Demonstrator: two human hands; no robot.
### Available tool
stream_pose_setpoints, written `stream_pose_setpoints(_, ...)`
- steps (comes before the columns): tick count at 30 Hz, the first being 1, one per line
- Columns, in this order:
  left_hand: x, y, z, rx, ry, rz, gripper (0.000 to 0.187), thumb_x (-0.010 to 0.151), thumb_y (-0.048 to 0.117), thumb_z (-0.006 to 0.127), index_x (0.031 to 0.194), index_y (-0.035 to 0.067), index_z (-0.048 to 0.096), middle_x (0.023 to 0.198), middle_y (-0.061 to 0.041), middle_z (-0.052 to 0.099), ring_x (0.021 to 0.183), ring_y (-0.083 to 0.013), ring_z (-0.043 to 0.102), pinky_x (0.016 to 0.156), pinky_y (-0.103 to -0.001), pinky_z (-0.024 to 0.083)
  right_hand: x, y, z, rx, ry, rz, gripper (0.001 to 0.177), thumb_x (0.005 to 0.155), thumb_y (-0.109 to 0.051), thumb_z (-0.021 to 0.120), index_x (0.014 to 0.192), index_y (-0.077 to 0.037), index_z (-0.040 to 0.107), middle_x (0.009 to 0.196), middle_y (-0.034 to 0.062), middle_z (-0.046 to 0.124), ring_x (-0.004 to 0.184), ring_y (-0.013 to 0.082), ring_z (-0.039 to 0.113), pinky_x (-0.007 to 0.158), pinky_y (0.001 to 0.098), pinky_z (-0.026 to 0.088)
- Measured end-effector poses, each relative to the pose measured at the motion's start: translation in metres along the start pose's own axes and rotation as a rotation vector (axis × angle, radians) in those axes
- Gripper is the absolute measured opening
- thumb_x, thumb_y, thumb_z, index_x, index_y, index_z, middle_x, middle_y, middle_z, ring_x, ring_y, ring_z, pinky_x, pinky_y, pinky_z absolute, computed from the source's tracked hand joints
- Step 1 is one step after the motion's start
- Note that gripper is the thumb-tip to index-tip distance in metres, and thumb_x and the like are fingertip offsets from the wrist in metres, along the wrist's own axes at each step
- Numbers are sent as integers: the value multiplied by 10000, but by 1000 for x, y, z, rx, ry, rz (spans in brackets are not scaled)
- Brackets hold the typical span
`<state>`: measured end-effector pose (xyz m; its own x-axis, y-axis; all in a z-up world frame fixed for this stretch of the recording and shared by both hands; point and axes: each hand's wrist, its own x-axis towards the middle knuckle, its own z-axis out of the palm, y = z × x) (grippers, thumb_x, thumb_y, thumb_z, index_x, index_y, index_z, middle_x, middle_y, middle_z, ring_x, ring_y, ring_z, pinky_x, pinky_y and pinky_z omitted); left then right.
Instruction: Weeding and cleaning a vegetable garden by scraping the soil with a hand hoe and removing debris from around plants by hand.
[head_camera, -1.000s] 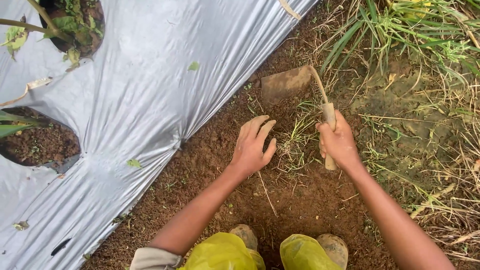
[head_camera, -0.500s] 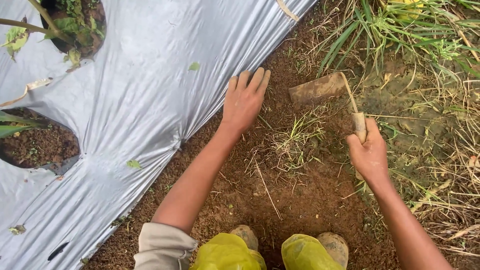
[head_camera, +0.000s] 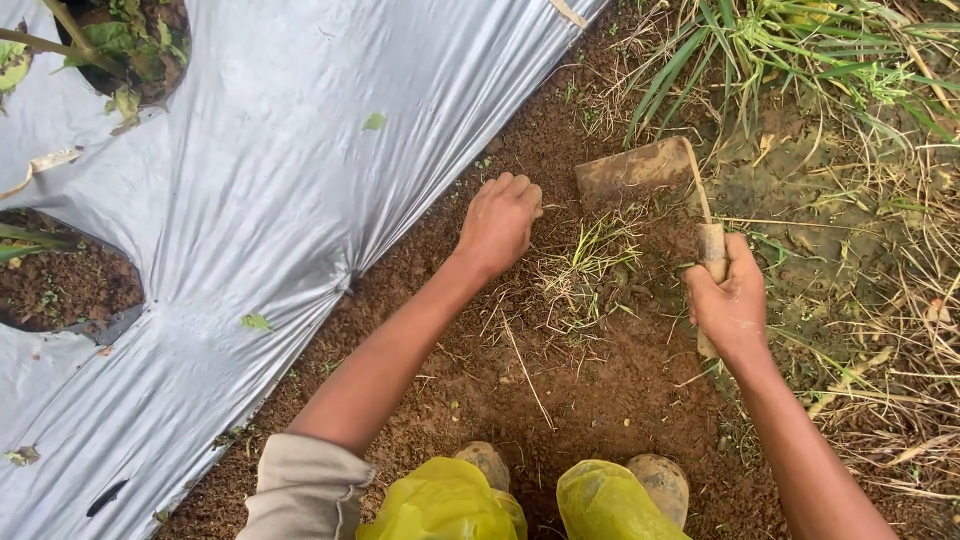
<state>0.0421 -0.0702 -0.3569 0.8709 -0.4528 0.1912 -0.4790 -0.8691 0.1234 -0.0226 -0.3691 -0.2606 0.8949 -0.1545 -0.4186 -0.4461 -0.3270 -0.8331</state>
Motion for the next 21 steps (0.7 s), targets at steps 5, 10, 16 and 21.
stream_pose_setpoints(5, -66, 57, -4, -699, -150, -297, 148, 954, 141, 684, 1090, 83, 699, 940, -54, 633, 946, -248, 606, 838, -387, 471, 11, -30, 13, 227, 87, -158, 307, 940, 53, 459, 1237, -21, 452, 659, 18, 494, 422, 66, 433, 360, 222, 397)
stream_pose_setpoints(10, -61, 38, -27, -376, 46, -155, 247, 990, 162, 613, 1225, 112, 670, 1103, -71, 622, 1077, -264, 582, 873, -391, 454, 18, -40, 42, 335, 19, -170, 209, 945, 43, 471, 1121, -66, 443, 611, -18, 451, 390, 53, 399, 340, 210, 388)
stream_pose_setpoints(16, -47, 20, -54, -185, -79, -79, 433, 1008, 224, 593, 1424, 111, 561, 1324, -122, 580, 1261, -277, 504, 1013, -396, 416, 13, -11, 39, 240, 14, -175, 206, 951, 61, 479, 1140, -19, 465, 616, 1, 473, 385, 59, 412, 337, 215, 384)
stream_pose_setpoints(21, -60, 55, -36, -402, -299, -61, 599, 1059, 440, 454, 1562, 124, 371, 1633, -175, 358, 1520, -304, 305, 1284, -511, 207, 26, -25, 20, 305, 113, -153, 209, 986, 76, 509, 1053, -100, 419, 724, 8, 475, 428, 86, 394, 303, 215, 366)
